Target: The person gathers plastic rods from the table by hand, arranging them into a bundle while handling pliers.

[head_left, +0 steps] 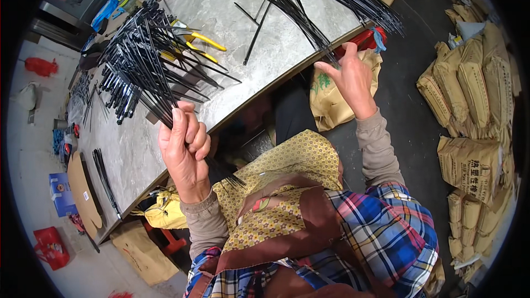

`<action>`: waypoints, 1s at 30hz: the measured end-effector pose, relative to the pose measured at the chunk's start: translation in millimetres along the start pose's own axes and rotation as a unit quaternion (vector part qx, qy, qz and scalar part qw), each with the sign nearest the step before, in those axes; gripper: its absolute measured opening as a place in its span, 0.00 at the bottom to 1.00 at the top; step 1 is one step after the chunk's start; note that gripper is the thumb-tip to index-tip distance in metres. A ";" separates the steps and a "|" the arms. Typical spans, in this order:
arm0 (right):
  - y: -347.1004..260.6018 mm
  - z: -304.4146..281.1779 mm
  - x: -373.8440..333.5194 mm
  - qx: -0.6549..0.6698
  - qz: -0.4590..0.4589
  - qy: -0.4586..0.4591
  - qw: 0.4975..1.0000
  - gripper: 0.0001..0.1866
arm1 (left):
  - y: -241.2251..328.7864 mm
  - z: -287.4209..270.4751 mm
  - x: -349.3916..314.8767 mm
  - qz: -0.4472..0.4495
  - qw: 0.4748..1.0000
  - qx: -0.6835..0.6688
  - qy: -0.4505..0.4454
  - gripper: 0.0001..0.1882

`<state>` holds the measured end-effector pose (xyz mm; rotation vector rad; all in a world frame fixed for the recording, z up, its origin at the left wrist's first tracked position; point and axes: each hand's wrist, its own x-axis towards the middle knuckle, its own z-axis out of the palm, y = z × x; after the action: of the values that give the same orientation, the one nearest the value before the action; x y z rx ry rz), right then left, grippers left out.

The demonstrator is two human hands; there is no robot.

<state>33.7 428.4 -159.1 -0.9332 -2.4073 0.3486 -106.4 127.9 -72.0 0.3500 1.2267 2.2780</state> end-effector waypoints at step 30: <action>52.7 4.5 38.7 0.603 0.251 -0.265 0.709 0.15 | 3.1 -10.2 -9.2 -0.007 0.999 -0.041 0.012 0.10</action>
<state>36.0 493.0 -169.7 -0.8003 -1.5638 2.2896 -104.5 114.3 -74.8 0.2833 1.1406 2.3180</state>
